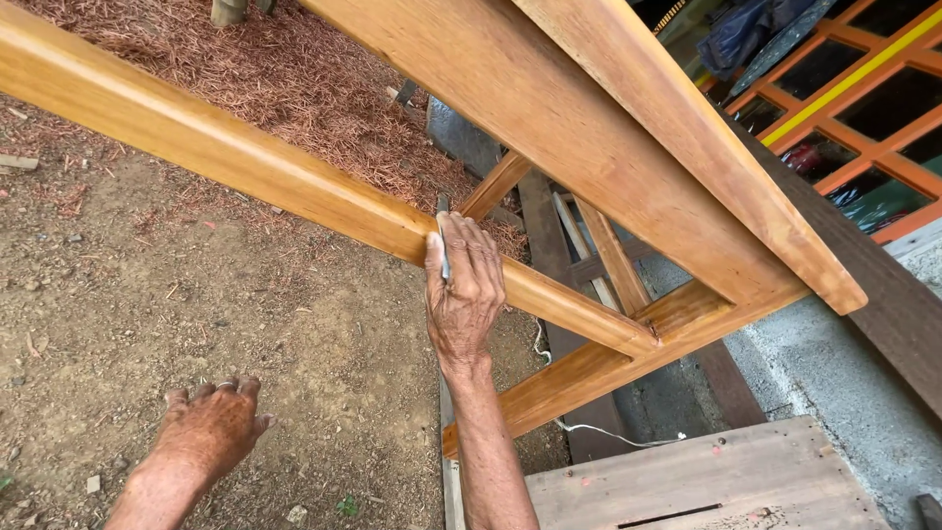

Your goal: Sanding a wooden table frame using a sanding block.

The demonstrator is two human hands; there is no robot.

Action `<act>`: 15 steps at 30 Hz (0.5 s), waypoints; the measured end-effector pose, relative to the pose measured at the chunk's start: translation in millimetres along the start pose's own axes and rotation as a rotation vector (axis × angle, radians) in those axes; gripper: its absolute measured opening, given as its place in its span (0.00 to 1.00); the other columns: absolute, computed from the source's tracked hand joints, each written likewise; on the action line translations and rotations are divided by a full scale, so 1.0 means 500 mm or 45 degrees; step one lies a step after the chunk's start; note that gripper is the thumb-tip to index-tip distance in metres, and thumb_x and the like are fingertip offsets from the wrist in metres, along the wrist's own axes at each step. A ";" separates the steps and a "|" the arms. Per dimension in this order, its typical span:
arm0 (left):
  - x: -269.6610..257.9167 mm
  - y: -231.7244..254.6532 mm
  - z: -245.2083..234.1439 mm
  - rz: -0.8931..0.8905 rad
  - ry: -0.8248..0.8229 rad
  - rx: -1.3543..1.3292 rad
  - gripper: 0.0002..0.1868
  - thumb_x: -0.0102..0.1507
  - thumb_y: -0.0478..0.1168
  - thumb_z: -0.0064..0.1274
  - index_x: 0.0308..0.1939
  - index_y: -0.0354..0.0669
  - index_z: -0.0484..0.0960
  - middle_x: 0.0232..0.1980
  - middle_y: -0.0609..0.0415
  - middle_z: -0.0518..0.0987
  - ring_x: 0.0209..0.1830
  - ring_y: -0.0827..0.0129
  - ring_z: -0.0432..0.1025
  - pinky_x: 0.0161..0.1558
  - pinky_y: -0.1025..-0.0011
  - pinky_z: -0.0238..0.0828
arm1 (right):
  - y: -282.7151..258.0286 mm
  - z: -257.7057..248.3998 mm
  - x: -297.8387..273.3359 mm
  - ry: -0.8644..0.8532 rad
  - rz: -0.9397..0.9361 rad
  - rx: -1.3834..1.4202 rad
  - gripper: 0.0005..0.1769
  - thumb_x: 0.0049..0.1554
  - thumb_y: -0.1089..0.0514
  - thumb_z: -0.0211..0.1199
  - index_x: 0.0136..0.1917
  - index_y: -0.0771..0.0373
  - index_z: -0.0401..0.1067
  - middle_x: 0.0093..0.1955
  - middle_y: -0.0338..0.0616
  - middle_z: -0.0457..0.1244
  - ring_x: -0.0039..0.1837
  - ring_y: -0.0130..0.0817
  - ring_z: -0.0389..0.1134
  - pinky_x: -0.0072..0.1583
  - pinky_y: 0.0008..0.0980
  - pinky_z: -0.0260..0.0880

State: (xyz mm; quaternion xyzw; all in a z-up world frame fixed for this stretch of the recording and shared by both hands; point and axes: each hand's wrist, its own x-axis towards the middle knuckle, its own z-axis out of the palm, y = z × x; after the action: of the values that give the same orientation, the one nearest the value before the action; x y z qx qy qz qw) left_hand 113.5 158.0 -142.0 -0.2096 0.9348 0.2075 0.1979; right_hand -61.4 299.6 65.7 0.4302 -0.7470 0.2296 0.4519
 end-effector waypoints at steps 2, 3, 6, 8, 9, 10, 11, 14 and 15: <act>0.000 0.001 -0.002 -0.008 -0.026 0.001 0.36 0.73 0.63 0.37 0.80 0.51 0.55 0.79 0.48 0.65 0.82 0.53 0.56 0.82 0.41 0.43 | 0.002 -0.033 0.004 -0.026 -0.043 0.038 0.16 0.67 0.54 0.61 0.66 0.58 0.76 0.66 0.49 0.70 0.72 0.45 0.69 0.76 0.51 0.66; 0.001 0.001 -0.002 -0.018 -0.052 -0.006 0.36 0.73 0.63 0.37 0.80 0.53 0.56 0.80 0.49 0.65 0.82 0.54 0.57 0.83 0.42 0.44 | 0.003 -0.048 0.006 -0.059 -0.094 0.078 0.18 0.66 0.54 0.61 0.68 0.59 0.75 0.67 0.49 0.69 0.73 0.46 0.68 0.76 0.51 0.65; 0.001 -0.001 -0.003 -0.037 -0.056 -0.006 0.36 0.73 0.64 0.37 0.80 0.53 0.55 0.81 0.50 0.61 0.83 0.54 0.53 0.83 0.42 0.40 | 0.057 -0.075 -0.013 -0.122 -0.094 0.120 0.17 0.68 0.55 0.60 0.68 0.56 0.75 0.68 0.45 0.70 0.73 0.42 0.69 0.77 0.48 0.67; 0.007 0.000 -0.001 -0.045 -0.054 -0.010 0.36 0.73 0.64 0.37 0.80 0.54 0.55 0.82 0.50 0.60 0.84 0.55 0.53 0.83 0.42 0.40 | 0.110 -0.089 -0.037 -0.105 -0.089 0.073 0.16 0.68 0.56 0.60 0.68 0.57 0.75 0.68 0.46 0.69 0.73 0.43 0.69 0.77 0.48 0.66; 0.009 0.000 0.001 -0.056 -0.052 -0.014 0.36 0.73 0.63 0.37 0.80 0.55 0.54 0.82 0.51 0.59 0.84 0.55 0.52 0.83 0.41 0.40 | 0.135 -0.097 -0.050 -0.088 -0.084 0.030 0.16 0.68 0.56 0.60 0.68 0.57 0.76 0.69 0.47 0.69 0.73 0.43 0.69 0.77 0.48 0.66; 0.010 0.001 0.001 -0.052 -0.055 -0.014 0.36 0.73 0.63 0.37 0.80 0.55 0.54 0.82 0.51 0.59 0.84 0.55 0.52 0.83 0.41 0.40 | 0.154 -0.110 -0.055 -0.090 -0.083 0.026 0.16 0.68 0.56 0.60 0.68 0.57 0.76 0.69 0.47 0.69 0.73 0.43 0.69 0.77 0.48 0.66; 0.010 0.002 0.001 -0.048 -0.063 0.009 0.35 0.73 0.63 0.37 0.80 0.55 0.56 0.82 0.51 0.61 0.83 0.55 0.54 0.83 0.42 0.41 | 0.172 -0.125 -0.062 -0.098 -0.066 0.010 0.16 0.68 0.57 0.60 0.68 0.57 0.76 0.68 0.47 0.69 0.73 0.44 0.69 0.77 0.48 0.66; 0.023 -0.003 0.017 -0.034 -0.067 0.001 0.34 0.73 0.63 0.36 0.80 0.55 0.56 0.82 0.51 0.60 0.83 0.55 0.54 0.83 0.43 0.42 | 0.227 -0.163 -0.081 -0.114 -0.038 -0.030 0.16 0.68 0.58 0.59 0.67 0.58 0.76 0.68 0.48 0.69 0.73 0.44 0.68 0.77 0.48 0.66; 0.028 -0.009 0.023 -0.032 -0.057 -0.028 0.35 0.73 0.62 0.37 0.80 0.55 0.55 0.83 0.51 0.59 0.83 0.54 0.53 0.83 0.42 0.42 | 0.244 -0.172 -0.086 -0.117 -0.028 -0.047 0.16 0.68 0.59 0.59 0.67 0.59 0.75 0.69 0.48 0.69 0.73 0.44 0.68 0.77 0.48 0.66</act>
State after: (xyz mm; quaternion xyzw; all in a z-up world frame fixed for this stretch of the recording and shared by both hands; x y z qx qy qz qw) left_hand 107.0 155.4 -159.4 -0.2187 0.9251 0.2201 0.2190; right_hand -114.4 445.0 75.3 0.4402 -0.7662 0.1909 0.4275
